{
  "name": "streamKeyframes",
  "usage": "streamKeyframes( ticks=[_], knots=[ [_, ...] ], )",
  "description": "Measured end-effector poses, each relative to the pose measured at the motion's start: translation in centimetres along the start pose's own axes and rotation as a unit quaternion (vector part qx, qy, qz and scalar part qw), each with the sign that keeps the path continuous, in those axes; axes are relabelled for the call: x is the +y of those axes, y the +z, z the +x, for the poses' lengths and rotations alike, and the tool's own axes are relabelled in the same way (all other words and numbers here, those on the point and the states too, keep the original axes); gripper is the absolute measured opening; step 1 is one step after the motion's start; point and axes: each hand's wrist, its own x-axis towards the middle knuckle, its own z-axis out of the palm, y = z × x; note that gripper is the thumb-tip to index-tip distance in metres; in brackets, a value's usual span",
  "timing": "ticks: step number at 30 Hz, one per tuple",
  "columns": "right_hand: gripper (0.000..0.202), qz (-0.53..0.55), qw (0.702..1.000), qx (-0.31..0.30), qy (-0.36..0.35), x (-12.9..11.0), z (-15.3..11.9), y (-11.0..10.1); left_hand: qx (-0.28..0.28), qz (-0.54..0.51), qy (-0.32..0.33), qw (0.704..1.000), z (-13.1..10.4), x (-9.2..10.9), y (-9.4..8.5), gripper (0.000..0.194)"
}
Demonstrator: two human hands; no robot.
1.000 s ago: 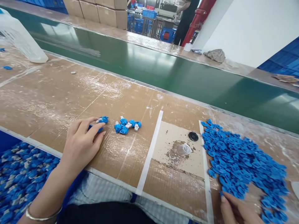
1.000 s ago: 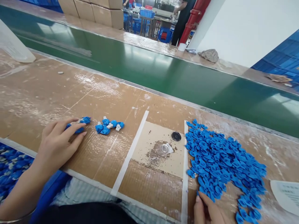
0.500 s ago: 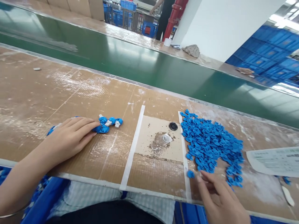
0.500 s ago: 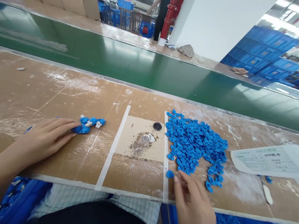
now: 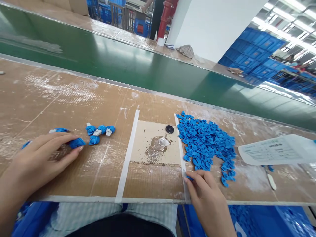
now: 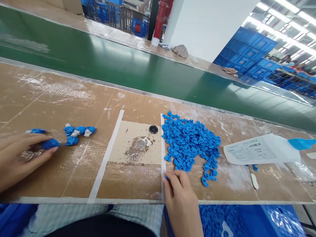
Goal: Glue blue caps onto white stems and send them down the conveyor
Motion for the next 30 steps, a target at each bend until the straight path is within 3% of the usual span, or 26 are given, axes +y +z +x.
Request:
streamKeyframes(
  ticks=[2, 4, 6, 8, 11, 15, 19, 23, 27, 30],
  knots=[
    [0.024, 0.004, 1.000, 0.011, -0.013, 0.5, -0.5, 0.1, 0.056, -0.100, -0.107, 0.988, -0.9, 2.1, -0.2, 0.033],
    [0.024, -0.001, 0.999, 0.030, -0.013, 1.0, -1.2, 0.1, 0.074, -0.302, -0.204, 0.928, -1.7, 4.7, -0.1, 0.034],
    [0.027, -0.017, 0.999, 0.033, -0.027, 1.6, -2.1, 0.1, 0.034, -0.469, -0.236, 0.850, -2.3, 7.2, 0.4, 0.029],
    [0.030, -0.043, 0.998, 0.016, -0.052, 2.0, -3.1, 0.2, -0.019, -0.563, -0.248, 0.788, -2.4, 9.1, 1.1, 0.023],
    [0.033, -0.076, 0.996, -0.003, -0.038, 2.3, -4.5, 0.6, -0.070, -0.616, -0.283, 0.732, -2.3, 10.6, 2.1, 0.020],
    [0.026, -0.085, 0.996, -0.004, -0.026, 1.8, -4.3, 0.8, -0.120, -0.630, -0.301, 0.706, -2.3, 10.6, 2.5, 0.023],
    [0.024, -0.098, 0.995, 0.027, 0.000, 1.5, -2.8, 0.6, -0.116, -0.638, -0.320, 0.691, -2.4, 10.5, 2.3, 0.023],
    [0.024, -0.078, 0.997, 0.002, 0.006, 2.3, -2.7, 0.3, -0.125, -0.640, -0.338, 0.679, -2.4, 10.7, 2.0, 0.026],
    [0.024, -0.019, 0.996, -0.035, 0.080, 2.4, -3.2, -0.2, -0.131, -0.643, -0.344, 0.672, -2.4, 10.9, 1.9, 0.028],
    [0.025, 0.019, 0.985, -0.039, 0.165, 1.0, -2.4, -0.6, -0.127, -0.643, -0.354, 0.667, -2.4, 11.1, 1.7, 0.029]
  ],
)
